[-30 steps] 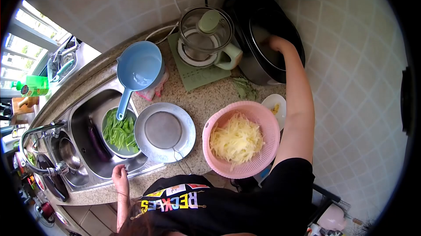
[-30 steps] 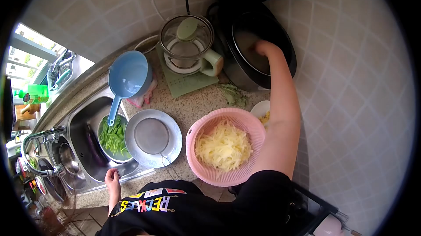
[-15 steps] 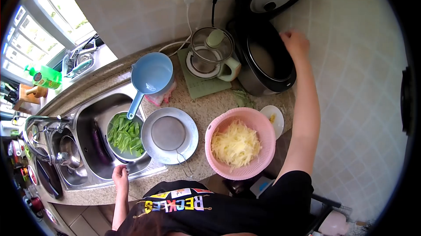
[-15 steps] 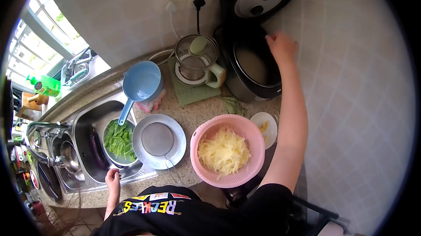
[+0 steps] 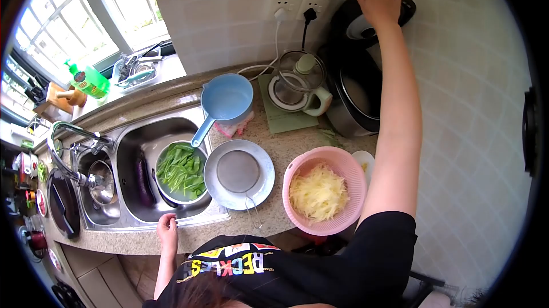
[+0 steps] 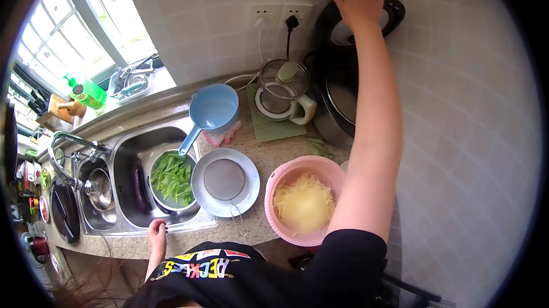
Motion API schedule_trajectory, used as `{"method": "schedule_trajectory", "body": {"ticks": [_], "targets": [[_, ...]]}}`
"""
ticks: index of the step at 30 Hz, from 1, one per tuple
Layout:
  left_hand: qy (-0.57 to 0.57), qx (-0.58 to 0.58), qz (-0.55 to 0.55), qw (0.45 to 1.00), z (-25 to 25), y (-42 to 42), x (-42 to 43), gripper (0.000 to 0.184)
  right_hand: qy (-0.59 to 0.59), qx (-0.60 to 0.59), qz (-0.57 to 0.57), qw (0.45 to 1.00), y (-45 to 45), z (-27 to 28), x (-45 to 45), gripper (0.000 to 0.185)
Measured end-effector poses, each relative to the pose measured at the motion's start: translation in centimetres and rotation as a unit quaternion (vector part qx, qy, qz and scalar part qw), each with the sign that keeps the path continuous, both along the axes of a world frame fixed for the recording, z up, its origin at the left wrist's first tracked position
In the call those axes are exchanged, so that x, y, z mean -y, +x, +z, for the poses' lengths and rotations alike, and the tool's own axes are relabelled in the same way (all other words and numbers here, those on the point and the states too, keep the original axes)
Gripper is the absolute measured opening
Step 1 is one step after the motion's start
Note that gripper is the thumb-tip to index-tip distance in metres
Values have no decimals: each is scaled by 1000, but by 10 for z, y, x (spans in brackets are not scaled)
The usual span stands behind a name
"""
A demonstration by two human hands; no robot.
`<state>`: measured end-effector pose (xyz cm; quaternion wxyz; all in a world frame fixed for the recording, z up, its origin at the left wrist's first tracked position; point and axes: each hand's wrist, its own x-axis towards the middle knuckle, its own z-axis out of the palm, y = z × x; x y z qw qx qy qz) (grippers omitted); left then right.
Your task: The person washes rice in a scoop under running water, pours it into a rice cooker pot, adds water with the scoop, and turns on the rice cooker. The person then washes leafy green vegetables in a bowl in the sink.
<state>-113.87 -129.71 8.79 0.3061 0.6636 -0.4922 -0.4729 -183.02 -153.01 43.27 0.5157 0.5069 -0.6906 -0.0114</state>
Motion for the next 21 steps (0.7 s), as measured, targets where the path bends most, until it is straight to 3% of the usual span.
{"method": "schedule_trajectory", "body": {"ticks": [1, 6, 13, 18, 21], "targets": [[6, 3, 4, 1000, 5, -1, -3, 11, 33, 4, -63, 997, 9, 1, -8, 53], [5, -5, 2, 1000, -5, 4, -9, 11, -38, 74, -45, 996, 49, -26, -101, 43], [0, -21, -55, 998, -7, -7, 16, 10, -2, 218, -94, 971, 84, -138, -241, 59], [-17, -45, -85, 995, -14, -8, 29, 10, 33, 319, -127, 939, 92, -205, -266, 64], [-19, -41, -92, 995, -8, -12, 26, 10, 14, 332, -126, 935, 96, -206, -263, 65]]}}
